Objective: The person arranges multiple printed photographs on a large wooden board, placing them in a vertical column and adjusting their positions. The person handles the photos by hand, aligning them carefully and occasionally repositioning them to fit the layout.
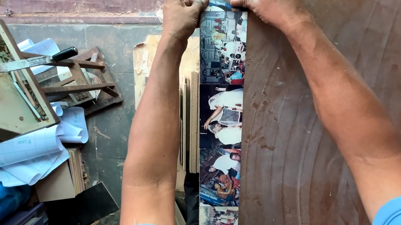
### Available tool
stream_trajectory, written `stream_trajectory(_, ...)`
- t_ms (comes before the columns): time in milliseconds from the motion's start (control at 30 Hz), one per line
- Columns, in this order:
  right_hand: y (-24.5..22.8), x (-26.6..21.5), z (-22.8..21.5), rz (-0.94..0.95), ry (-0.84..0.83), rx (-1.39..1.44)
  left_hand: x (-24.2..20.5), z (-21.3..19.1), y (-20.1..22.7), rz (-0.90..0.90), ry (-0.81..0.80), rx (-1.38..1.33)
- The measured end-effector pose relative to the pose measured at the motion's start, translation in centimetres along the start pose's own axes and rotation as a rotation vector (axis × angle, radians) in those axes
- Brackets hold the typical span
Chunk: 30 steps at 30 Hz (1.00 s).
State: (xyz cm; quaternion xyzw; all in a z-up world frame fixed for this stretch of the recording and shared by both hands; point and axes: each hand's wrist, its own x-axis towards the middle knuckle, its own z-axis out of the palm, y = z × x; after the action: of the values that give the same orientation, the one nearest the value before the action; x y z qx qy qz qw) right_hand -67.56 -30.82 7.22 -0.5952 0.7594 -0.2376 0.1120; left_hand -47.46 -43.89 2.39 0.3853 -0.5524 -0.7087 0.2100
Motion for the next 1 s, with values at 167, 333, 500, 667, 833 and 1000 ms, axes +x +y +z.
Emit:
stream_trajectory(167, -0.4, 0.0, -0.2, 0.009, -0.013, -0.001, 0.0, 0.2, -0.4, 0.02, 0.039, 0.048)
stream_trajectory(333, -0.4, 0.1, -0.1, 0.03, -0.032, 0.016, -0.5, 0.6, -0.4, 0.088, 0.078, 0.197)
stream_trajectory(500, -0.5, 0.2, 0.1, 0.02, -0.007, 0.009, -0.2, 1.1, 1.0, 0.065, 0.107, 0.344)
stream_trajectory(667, 0.9, 0.2, 1.2, -0.082, 0.058, -0.078, 3.9, 2.1, 0.5, 0.138, 0.275, 0.517)
stream_trajectory(833, -0.1, 0.5, 1.3, 0.088, -0.019, -0.04, 9.8, 2.2, 0.6, 0.217, 0.405, 0.561)
stream_trajectory(1000, -0.8, 0.3, 0.8, 0.122, -0.004, 0.002, 12.2, 1.7, 1.2, 0.145, 0.433, 0.576)
